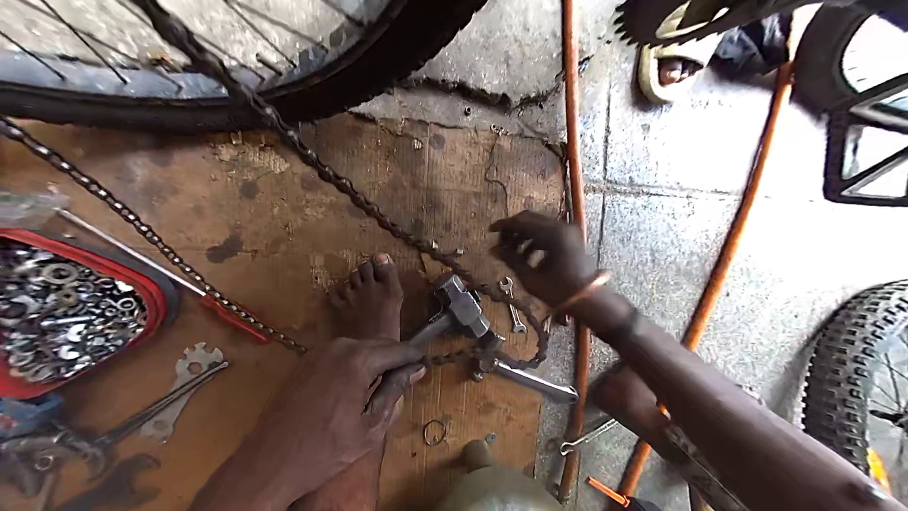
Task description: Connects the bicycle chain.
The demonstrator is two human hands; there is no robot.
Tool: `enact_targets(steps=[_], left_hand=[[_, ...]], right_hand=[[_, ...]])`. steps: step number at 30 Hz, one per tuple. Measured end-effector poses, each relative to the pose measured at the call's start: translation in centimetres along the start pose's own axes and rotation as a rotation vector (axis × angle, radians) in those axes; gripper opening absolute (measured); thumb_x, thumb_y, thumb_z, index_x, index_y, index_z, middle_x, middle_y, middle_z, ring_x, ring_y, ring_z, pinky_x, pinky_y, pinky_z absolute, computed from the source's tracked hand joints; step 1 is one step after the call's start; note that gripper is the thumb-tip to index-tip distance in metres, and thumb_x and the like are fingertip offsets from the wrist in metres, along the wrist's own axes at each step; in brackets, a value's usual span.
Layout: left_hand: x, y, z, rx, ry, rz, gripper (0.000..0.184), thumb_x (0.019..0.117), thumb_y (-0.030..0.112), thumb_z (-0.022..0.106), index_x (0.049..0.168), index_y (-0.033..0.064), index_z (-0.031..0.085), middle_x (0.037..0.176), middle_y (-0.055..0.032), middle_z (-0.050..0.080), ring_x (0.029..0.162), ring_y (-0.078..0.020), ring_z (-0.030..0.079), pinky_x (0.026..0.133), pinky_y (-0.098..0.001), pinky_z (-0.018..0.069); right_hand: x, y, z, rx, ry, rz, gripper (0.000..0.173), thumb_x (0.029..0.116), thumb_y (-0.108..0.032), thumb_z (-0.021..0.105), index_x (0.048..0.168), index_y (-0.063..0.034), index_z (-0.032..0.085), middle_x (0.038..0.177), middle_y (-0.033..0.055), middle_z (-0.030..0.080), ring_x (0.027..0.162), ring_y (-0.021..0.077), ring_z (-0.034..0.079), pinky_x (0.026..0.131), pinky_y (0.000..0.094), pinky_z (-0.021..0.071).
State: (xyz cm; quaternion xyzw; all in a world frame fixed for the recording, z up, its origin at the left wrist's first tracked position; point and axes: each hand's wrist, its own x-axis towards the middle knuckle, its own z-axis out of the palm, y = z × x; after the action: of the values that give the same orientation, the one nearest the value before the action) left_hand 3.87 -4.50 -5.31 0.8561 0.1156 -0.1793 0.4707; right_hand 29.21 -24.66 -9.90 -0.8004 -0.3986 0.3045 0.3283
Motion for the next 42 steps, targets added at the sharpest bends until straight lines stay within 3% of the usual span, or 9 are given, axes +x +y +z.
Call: enact_targets(steps=[3,9,15,21,24,30,35,39,42], left_hand=[[0.2,-0.5,0.0,0.004,0.009,-0.005,0.035,0.1026,0.047,0.047,0.105,0.0300,0.077,0.085,0.0144,0.071,0.071,0.0017,0.065,0.061,-0.0248,0.0560],[0.2,0.2,-0.7,0.052,-0.057,-0.099,0.033,0.1016,0.047,0.050,0.111,0.0316,0.077,0.095,0.0141,0.073,0.087,-0.0030,0.068,0.082,-0.0359,0.0556],[0.4,0.2,-0.7,-0.020,-0.113,-0.124,0.032,0.1046,0.044,0.050,0.110,0.0282,0.077,0.093,0.0092,0.074,0.083,-0.0056,0.069,0.076,-0.0362,0.0588],[5.2,-1.3,0.1,0.072,-0.106,-0.157,0.036,0.1092,0.038,0.045,0.121,0.0168,0.072,0.115,-0.0079,0.073,0.111,-0.0265,0.069,0.098,-0.0517,0.0544],[7.1,-2.7,0.5,0.164,-0.056,-0.180,0.036,0.1091,0.032,0.046,0.132,0.0154,0.068,0.129,-0.0114,0.067,0.123,-0.0295,0.062,0.108,-0.0504,0.0475],[4.5,-5.4,-6.7,-0.022,0.808,-0.507,0.037,0.1000,0.039,0.062,0.121,0.0098,0.070,0.121,-0.0103,0.070,0.111,-0.0243,0.069,0.096,-0.0462,0.0580],[5.3,-10.6,-14.3,-0.127,1.147,-0.387,0.069,0.0948,0.044,0.070,0.149,0.0079,0.046,0.136,-0.0154,0.061,0.123,-0.0291,0.061,0.104,-0.0516,0.0520],[6.8,-11.9,-16.9,-0.369,1.088,-0.227,0.034,0.1090,0.031,0.049,0.122,0.0046,0.066,0.099,-0.0078,0.074,0.087,-0.0182,0.071,0.083,-0.0428,0.0599],[2.4,-10.6,-21.1,-0.386,1.344,-0.274,0.038,0.1119,0.024,0.039,0.126,-0.0059,0.060,0.100,-0.0180,0.068,0.084,-0.0250,0.069,0.080,-0.0474,0.0595]], right_hand=[[2.1,4.0,4.1,-0.135,-0.144,-0.134,0.030,0.0925,-0.013,0.073,0.123,-0.0094,0.074,0.107,0.0145,0.069,0.090,0.0268,0.070,0.078,0.0475,0.0602],[2.9,4.7,6.5,-0.157,-0.123,-0.229,0.013,0.0973,-0.008,0.063,0.101,-0.0033,0.074,0.096,0.0131,0.069,0.086,0.0267,0.070,0.076,0.0442,0.0599],[-3.1,1.7,5.4,0.023,0.021,-0.048,0.019,0.0900,-0.015,0.065,0.106,-0.0061,0.072,0.094,0.0049,0.070,0.080,0.0144,0.068,0.071,0.0366,0.0594],[-4.0,7.2,5.5,-0.247,0.094,0.057,0.031,0.0924,-0.027,0.060,0.108,-0.0073,0.077,0.105,0.0129,0.072,0.083,0.0284,0.072,0.069,0.0527,0.0601],[-3.5,7.4,4.3,-0.006,0.052,0.152,0.025,0.0984,-0.017,0.058,0.112,-0.0019,0.074,0.110,0.0134,0.072,0.091,0.0219,0.072,0.077,0.0413,0.0618],[2.6,2.6,3.4,0.261,0.037,-0.038,0.054,0.1032,-0.035,0.058,0.138,0.0053,0.056,0.131,0.0180,0.066,0.117,0.0237,0.067,0.098,0.0424,0.0571],[10.3,-4.8,8.6,0.179,0.008,-0.256,0.084,0.0859,-0.047,0.078,0.147,0.0019,0.049,0.142,0.0166,0.061,0.130,0.0224,0.060,0.109,0.0439,0.0513],[14.7,-9.2,11.7,0.372,-0.059,-0.300,0.042,0.0993,-0.033,0.068,0.126,-0.0012,0.065,0.099,0.0037,0.075,0.087,0.0117,0.072,0.081,0.0324,0.0623],[14.9,-12.4,9.8,0.505,0.065,-0.280,0.030,0.1060,-0.026,0.054,0.099,-0.0007,0.069,0.071,0.0002,0.064,0.058,0.0081,0.060,0.054,0.0272,0.0555]])
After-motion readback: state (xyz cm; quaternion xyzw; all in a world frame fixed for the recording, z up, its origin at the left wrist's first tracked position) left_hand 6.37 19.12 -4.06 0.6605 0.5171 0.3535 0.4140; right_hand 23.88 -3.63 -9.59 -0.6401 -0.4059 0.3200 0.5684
